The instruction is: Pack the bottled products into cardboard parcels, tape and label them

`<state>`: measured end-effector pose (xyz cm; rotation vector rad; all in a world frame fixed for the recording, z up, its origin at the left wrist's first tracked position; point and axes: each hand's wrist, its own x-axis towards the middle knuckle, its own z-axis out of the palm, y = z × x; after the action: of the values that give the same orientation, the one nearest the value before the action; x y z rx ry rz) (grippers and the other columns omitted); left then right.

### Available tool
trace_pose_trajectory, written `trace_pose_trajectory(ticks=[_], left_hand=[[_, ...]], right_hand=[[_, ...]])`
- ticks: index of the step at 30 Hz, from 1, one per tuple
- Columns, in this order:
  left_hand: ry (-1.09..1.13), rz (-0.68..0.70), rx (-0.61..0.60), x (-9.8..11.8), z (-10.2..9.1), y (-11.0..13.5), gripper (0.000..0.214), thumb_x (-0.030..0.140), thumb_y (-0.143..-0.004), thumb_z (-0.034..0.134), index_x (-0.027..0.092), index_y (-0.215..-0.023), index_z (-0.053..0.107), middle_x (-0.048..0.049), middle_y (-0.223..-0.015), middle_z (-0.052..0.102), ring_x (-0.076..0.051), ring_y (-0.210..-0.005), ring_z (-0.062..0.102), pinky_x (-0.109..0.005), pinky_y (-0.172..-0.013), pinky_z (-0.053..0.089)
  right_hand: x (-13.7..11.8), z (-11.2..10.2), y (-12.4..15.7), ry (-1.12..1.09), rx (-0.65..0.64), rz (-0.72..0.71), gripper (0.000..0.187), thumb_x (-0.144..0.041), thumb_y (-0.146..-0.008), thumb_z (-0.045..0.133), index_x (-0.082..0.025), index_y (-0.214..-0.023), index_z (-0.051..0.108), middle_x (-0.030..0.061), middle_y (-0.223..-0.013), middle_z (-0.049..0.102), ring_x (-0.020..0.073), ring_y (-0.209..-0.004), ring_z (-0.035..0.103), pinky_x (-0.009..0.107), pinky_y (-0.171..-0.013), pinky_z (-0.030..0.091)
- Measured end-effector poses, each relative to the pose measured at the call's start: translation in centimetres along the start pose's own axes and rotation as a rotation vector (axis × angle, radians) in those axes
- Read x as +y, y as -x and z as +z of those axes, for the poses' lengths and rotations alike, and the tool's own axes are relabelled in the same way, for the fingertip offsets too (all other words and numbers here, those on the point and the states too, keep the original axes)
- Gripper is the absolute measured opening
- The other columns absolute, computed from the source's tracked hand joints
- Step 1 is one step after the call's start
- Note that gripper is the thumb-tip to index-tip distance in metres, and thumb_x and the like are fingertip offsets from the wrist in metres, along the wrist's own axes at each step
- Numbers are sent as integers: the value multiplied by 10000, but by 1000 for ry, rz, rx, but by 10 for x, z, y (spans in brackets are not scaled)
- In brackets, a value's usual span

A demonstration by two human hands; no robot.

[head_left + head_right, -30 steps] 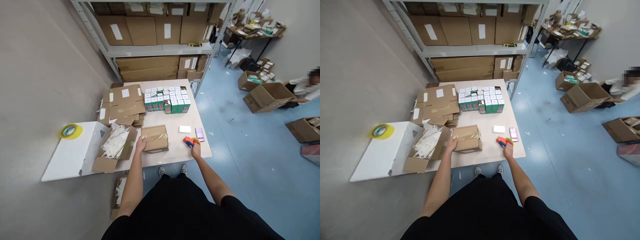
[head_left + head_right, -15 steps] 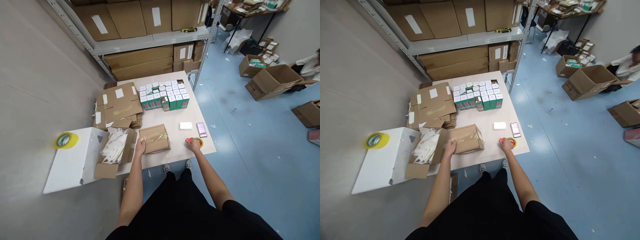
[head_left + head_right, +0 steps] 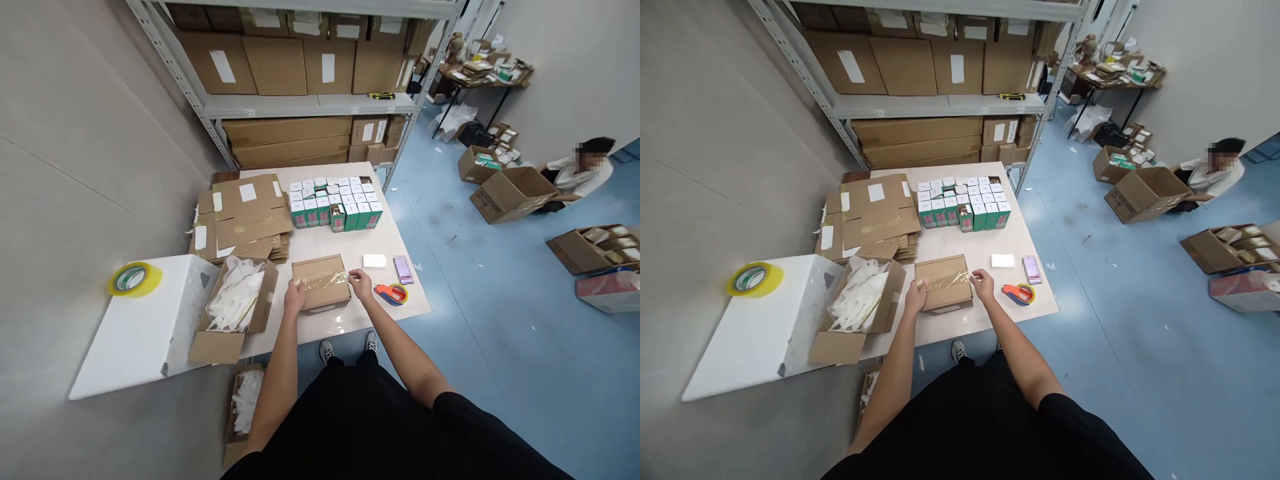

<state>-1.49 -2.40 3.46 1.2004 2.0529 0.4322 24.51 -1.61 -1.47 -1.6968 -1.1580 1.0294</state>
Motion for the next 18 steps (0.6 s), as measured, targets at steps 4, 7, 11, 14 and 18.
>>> trace_pose_trajectory(ticks=[4,7,11,14,18], left_hand=[[31,-3,-56,0,-2,0,430,549,-1061,429,194,-1253,578,-183,-1271,740,-325,-1187,710,-390,-953,533],[35,8,-67,-1,-1,0,446,551,-1060,425,196,-1289,565,-186,-1293,733,-328,-1191,708,-395,-949,531],[-6,17,-67,-1,3,1,477,558,-1061,402,184,-1311,561,-198,-1274,738,-346,-1177,712,-412,-927,535],[-21,46,-55,-2,3,2,459,547,-1053,435,178,-1277,591,-196,-1229,752,-350,-1170,716,-407,-930,537],[46,140,-27,-4,1,3,416,548,-1024,515,188,-1183,649,-177,-1164,770,-352,-1156,721,-411,-948,545]], right_hand=[[-11,0,5,66,-59,-47,247,-376,-796,534,-241,-838,737,59,-906,777,249,-896,698,368,-894,549],[-23,-6,9,95,-165,3,325,-346,-823,460,-235,-865,763,53,-916,782,249,-928,700,357,-897,539],[-42,-8,19,269,-297,26,347,-419,-932,468,-223,-932,754,78,-990,789,264,-958,686,339,-883,513],[-52,-3,25,312,-270,109,426,-571,-953,522,-210,-967,747,118,-1048,786,281,-956,686,343,-864,509],[-49,-5,26,93,-167,196,655,-751,-928,479,-176,-970,789,132,-968,794,303,-941,713,374,-857,536]])
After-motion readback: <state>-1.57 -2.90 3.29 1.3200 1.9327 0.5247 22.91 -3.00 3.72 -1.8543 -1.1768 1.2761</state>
